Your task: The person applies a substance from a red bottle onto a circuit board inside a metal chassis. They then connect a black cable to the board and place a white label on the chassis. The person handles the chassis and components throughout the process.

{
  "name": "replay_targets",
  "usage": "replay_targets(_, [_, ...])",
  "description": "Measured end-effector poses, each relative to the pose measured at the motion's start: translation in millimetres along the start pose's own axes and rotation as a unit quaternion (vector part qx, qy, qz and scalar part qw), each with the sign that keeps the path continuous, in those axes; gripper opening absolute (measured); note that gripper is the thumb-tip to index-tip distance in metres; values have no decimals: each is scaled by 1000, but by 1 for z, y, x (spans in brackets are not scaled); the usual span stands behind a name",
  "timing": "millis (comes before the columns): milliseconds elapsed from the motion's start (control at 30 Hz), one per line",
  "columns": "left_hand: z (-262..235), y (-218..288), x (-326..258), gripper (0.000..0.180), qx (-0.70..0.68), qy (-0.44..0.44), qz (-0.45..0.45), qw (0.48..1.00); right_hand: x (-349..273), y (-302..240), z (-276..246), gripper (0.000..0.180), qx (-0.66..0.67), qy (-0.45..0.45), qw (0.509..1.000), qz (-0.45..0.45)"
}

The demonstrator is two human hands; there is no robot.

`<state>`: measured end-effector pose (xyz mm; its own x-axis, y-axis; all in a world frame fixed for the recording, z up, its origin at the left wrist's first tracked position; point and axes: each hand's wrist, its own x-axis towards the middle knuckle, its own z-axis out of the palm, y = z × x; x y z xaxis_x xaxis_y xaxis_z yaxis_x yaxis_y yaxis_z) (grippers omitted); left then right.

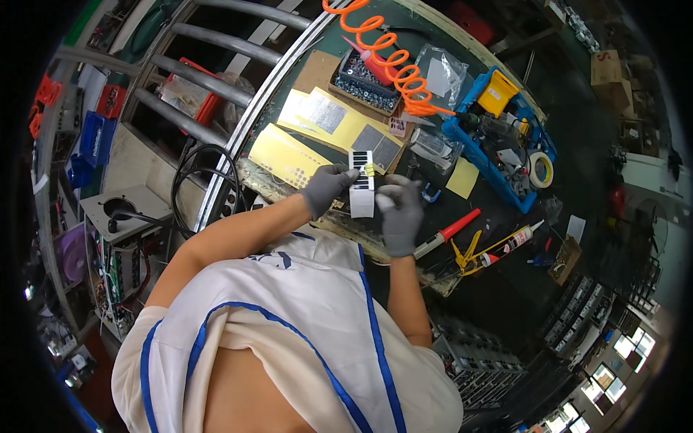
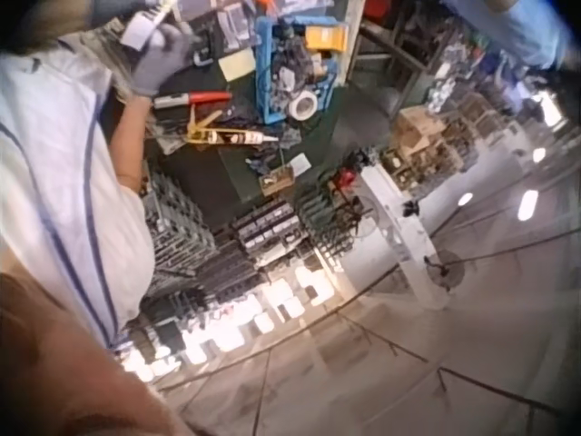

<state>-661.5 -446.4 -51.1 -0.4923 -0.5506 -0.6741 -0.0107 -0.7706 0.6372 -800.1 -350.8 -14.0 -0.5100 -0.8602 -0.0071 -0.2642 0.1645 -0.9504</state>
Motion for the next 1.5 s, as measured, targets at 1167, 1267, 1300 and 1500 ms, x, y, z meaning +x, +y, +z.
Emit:
replay_targets(1167, [-353,38,-384,24,442,827,100,334,-55,-244,576,22,226,-779,585,29])
replay_targets(1267, [-376,20,-379,25,477,819,80,309,-60,-242,584,22,246,-796,548,73])
replay_targets(1300, [-381,16,-376,26,503,814,83,277,-61,-241,583,22,253,-801,536,86])
replay_targets(1500, [-386,23,-374,27,497,807,89,305,-59,-247,582,22,247,-796,543,96])
